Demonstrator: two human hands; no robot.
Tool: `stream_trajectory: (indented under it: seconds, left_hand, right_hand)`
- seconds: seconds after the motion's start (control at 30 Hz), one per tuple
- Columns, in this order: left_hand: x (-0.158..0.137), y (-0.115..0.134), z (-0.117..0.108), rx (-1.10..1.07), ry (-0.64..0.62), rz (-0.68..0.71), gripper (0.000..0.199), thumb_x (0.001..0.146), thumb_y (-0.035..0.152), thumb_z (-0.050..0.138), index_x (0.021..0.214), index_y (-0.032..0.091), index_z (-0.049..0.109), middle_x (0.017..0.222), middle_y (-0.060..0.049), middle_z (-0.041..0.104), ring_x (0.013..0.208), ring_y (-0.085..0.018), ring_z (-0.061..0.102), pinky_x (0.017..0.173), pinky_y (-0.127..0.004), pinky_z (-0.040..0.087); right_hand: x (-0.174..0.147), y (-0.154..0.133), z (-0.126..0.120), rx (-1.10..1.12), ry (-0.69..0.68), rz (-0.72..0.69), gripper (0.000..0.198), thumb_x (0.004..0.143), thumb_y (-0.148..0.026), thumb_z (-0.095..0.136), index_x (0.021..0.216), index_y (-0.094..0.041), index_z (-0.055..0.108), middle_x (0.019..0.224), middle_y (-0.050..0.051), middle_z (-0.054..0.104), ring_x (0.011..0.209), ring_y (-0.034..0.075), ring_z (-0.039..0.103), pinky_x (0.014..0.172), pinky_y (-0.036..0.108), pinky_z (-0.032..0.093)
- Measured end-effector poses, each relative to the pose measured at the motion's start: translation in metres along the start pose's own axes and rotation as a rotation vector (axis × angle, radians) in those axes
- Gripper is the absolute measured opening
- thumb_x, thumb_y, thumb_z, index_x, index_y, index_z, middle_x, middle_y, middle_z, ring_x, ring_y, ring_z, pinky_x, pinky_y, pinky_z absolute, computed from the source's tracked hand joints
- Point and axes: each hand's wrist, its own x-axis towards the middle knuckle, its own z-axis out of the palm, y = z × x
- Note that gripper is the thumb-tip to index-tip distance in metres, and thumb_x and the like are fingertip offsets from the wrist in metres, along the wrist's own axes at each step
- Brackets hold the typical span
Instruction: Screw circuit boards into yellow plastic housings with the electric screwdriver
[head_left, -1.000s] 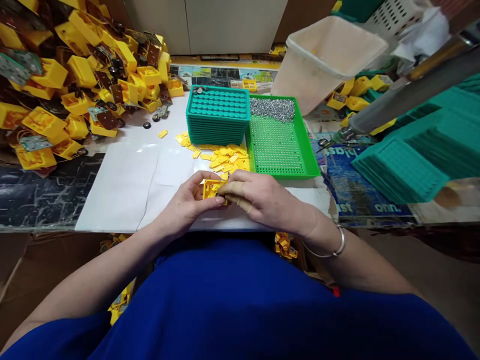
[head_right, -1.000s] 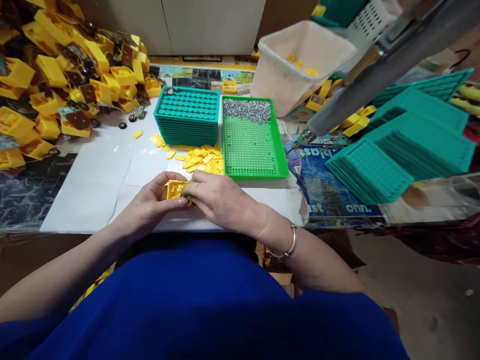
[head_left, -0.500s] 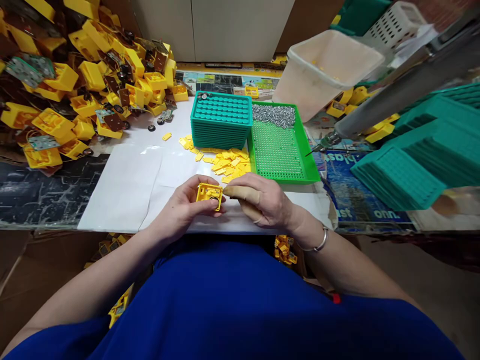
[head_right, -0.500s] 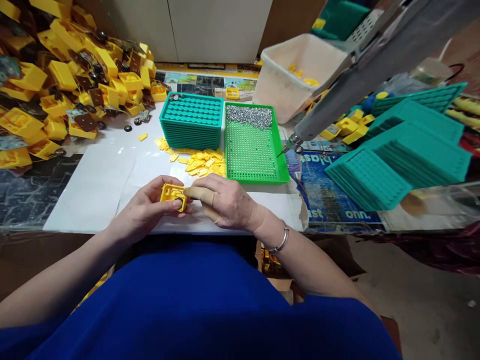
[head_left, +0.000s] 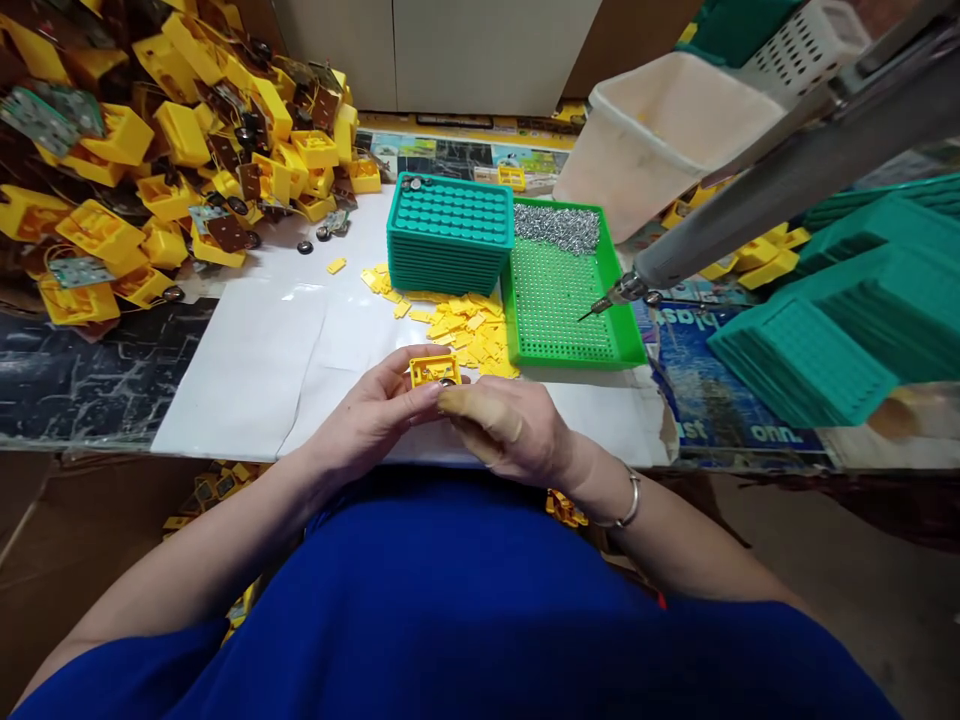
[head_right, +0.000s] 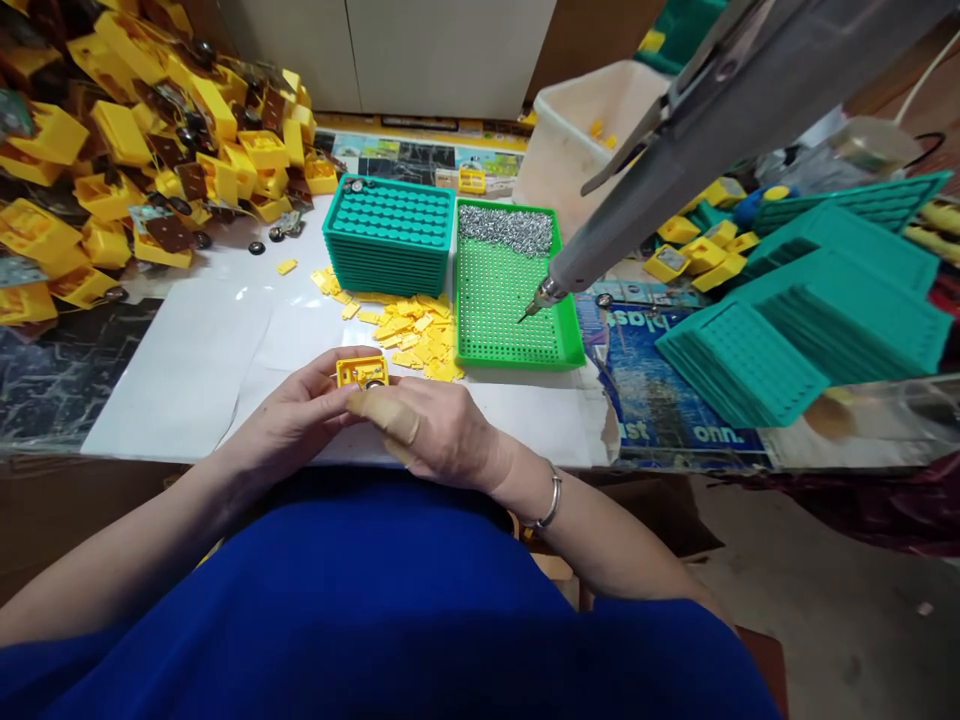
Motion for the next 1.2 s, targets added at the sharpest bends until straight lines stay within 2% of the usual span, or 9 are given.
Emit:
stream_trajectory:
  seconds: [0.1, 0.3, 0.47, 0.57, 0.7, 0.77, 0.87, 1.1, 1.2]
  left_hand:
    - [0.002, -0.002, 0.0, 0.011, 0.027, -0.005, 0.035, 0.077, 0.023, 0.075, 0.11, 0.022, 0.063, 0.095, -0.003, 0.075, 0.091, -0.017, 0.07, 0.087, -0.029, 0.052]
    - [0.003, -0.009, -0.002, 0.108, 0.097, 0.115, 0.034, 0.077, 0.023, 0.07, 0.11, 0.02, 0.06, 0.092, -0.003, 0.074, 0.09, -0.019, 0.07, 0.087, -0.033, 0.051]
    - [0.002, -0.016, -0.003, 0.207, 0.103, 0.232, 0.032, 0.081, 0.027, 0.069, 0.111, 0.02, 0.059, 0.096, -0.003, 0.073, 0.092, -0.019, 0.069, 0.088, -0.033, 0.051]
    - [0.003, -0.017, -0.004, 0.185, 0.123, 0.239, 0.031, 0.081, 0.025, 0.069, 0.11, 0.02, 0.059, 0.095, -0.002, 0.073, 0.094, -0.018, 0.069, 0.088, -0.031, 0.051]
    - [0.005, -0.014, -0.005, 0.086, 0.139, 0.143, 0.032, 0.077, 0.021, 0.069, 0.108, 0.02, 0.059, 0.09, -0.001, 0.073, 0.088, -0.018, 0.071, 0.085, -0.031, 0.053]
    - [0.005, -0.011, -0.003, 0.053, 0.144, 0.089, 0.034, 0.076, 0.02, 0.068, 0.108, 0.02, 0.058, 0.09, -0.001, 0.073, 0.087, -0.018, 0.072, 0.085, -0.034, 0.053]
    - [0.005, -0.009, -0.001, 0.037, 0.132, 0.05, 0.035, 0.074, 0.019, 0.067, 0.108, 0.02, 0.059, 0.095, -0.002, 0.074, 0.089, -0.019, 0.072, 0.087, -0.036, 0.053]
    - [0.005, -0.007, 0.001, 0.019, 0.143, 0.034, 0.036, 0.075, 0.018, 0.067, 0.109, 0.021, 0.058, 0.087, -0.001, 0.073, 0.086, -0.018, 0.071, 0.085, -0.033, 0.053]
    - [0.004, -0.009, 0.0, 0.04, 0.131, 0.059, 0.034, 0.075, 0.019, 0.068, 0.108, 0.021, 0.06, 0.092, -0.002, 0.073, 0.089, -0.018, 0.07, 0.087, -0.034, 0.052]
  right_hand:
    - [0.003, -0.005, -0.003, -0.218, -0.06, -0.136, 0.03, 0.092, -0.007, 0.05, 0.121, -0.012, 0.053, 0.101, 0.012, 0.075, 0.078, 0.017, 0.07, 0.067, 0.031, 0.06]
    - [-0.003, -0.014, -0.008, -0.131, -0.135, -0.021, 0.039, 0.091, -0.01, 0.051, 0.13, -0.011, 0.054, 0.119, 0.017, 0.07, 0.103, 0.02, 0.07, 0.087, 0.035, 0.062]
    - [-0.006, -0.014, -0.009, -0.215, -0.126, -0.059, 0.034, 0.093, -0.01, 0.047, 0.123, -0.016, 0.061, 0.11, 0.014, 0.073, 0.095, 0.018, 0.072, 0.081, 0.031, 0.063]
    - [0.002, -0.015, -0.012, -0.038, -0.137, 0.058, 0.031, 0.092, -0.01, 0.052, 0.12, -0.015, 0.062, 0.106, 0.012, 0.074, 0.096, 0.016, 0.072, 0.086, 0.027, 0.061]
    - [0.008, -0.012, -0.017, 0.226, -0.312, 0.187, 0.04, 0.093, -0.009, 0.049, 0.132, -0.015, 0.055, 0.115, 0.011, 0.071, 0.107, 0.015, 0.069, 0.094, 0.028, 0.059]
    - [0.006, -0.009, -0.019, 0.186, -0.335, 0.128, 0.038, 0.094, -0.007, 0.045, 0.13, -0.015, 0.056, 0.114, 0.01, 0.073, 0.104, 0.014, 0.07, 0.09, 0.027, 0.06]
    - [0.003, -0.005, -0.019, 0.022, -0.227, -0.004, 0.032, 0.097, -0.009, 0.043, 0.121, -0.017, 0.062, 0.106, 0.007, 0.075, 0.097, 0.013, 0.072, 0.084, 0.025, 0.061]
    - [0.009, -0.004, -0.013, -0.245, -0.162, -0.325, 0.019, 0.091, -0.01, 0.059, 0.106, -0.018, 0.068, 0.106, 0.007, 0.075, 0.084, 0.016, 0.071, 0.068, 0.029, 0.06]
    - [0.007, -0.003, -0.012, -0.208, -0.123, -0.3, 0.013, 0.091, -0.009, 0.059, 0.099, -0.012, 0.069, 0.095, 0.008, 0.076, 0.082, 0.016, 0.071, 0.071, 0.027, 0.06]
